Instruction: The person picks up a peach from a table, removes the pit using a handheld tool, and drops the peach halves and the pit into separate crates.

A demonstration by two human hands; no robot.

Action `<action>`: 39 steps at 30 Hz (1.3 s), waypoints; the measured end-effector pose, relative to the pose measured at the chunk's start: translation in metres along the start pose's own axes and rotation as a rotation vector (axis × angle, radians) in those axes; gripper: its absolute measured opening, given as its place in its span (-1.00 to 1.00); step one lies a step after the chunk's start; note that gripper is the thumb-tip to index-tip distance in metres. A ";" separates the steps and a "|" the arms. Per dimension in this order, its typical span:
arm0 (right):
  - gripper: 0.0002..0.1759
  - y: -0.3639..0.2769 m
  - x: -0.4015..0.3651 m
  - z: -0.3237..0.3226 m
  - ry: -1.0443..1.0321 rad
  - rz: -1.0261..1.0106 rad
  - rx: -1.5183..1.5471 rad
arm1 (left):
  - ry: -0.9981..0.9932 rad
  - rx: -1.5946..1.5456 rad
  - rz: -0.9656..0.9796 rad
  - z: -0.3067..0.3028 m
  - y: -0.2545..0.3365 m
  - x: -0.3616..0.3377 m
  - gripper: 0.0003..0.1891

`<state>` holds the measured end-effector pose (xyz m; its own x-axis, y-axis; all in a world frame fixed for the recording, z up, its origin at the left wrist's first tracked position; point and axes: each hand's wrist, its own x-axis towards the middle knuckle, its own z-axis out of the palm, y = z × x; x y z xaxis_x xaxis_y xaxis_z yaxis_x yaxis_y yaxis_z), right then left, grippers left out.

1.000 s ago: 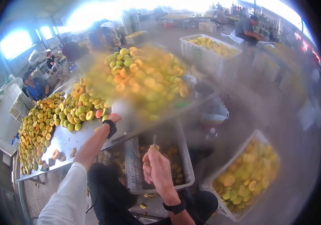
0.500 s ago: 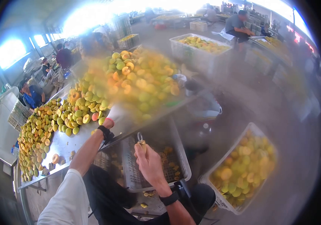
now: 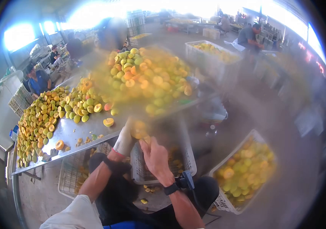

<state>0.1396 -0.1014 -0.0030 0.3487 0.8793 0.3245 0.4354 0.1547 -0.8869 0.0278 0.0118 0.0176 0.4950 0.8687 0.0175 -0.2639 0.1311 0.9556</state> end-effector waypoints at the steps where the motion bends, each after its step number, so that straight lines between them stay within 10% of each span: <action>1: -0.62 0.003 0.001 0.004 0.015 -0.023 -0.039 | -0.001 0.004 0.006 0.002 0.000 -0.001 -0.34; 17: -0.74 0.016 0.013 0.026 -0.044 -0.078 0.054 | 0.217 -0.066 0.187 0.028 -0.013 -0.002 -0.40; 23: -0.64 -0.003 0.014 -0.005 -0.409 0.366 0.305 | 0.108 0.071 0.203 0.018 -0.009 -0.003 -0.41; 29: -0.54 0.003 0.003 0.010 -0.054 -0.127 0.148 | 0.096 0.089 0.294 0.026 -0.007 -0.013 -0.43; 34: -0.62 -0.012 0.003 -0.020 -0.411 0.460 0.433 | 0.114 0.228 0.372 0.032 -0.009 -0.018 -0.43; 39: -0.62 -0.002 0.002 -0.020 -0.264 0.130 0.255 | 0.075 0.296 0.408 0.030 -0.021 -0.014 -0.45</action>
<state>0.1562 -0.1088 0.0063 0.1473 0.9794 0.1382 0.1696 0.1127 -0.9791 0.0516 -0.0171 0.0065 0.3372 0.8540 0.3962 -0.1722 -0.3579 0.9178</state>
